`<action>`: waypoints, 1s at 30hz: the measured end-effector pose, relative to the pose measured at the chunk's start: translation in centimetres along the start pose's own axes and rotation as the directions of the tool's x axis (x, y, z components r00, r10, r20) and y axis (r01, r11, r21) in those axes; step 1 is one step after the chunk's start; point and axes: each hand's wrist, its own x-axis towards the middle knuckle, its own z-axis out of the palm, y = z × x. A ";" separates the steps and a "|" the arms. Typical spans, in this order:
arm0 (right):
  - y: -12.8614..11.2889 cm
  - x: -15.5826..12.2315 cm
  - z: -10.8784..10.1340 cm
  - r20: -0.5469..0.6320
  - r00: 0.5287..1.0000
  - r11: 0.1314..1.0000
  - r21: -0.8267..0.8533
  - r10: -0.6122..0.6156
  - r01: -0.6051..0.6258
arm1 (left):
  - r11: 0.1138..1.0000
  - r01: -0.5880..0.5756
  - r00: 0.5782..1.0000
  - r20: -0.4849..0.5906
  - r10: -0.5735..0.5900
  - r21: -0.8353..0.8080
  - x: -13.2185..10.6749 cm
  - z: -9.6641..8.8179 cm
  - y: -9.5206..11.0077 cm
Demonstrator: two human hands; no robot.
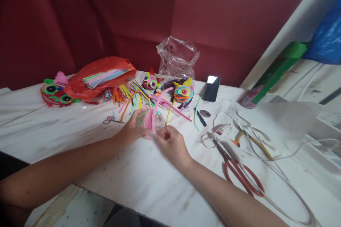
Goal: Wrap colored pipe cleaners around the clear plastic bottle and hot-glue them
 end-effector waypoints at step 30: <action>0.0 1.4 -3.3 0.101 0.789 0.679 -0.450 -0.606 0.580 | 0.894 -0.283 0.956 0.179 0.233 0.348 -0.6 -0.2 0.8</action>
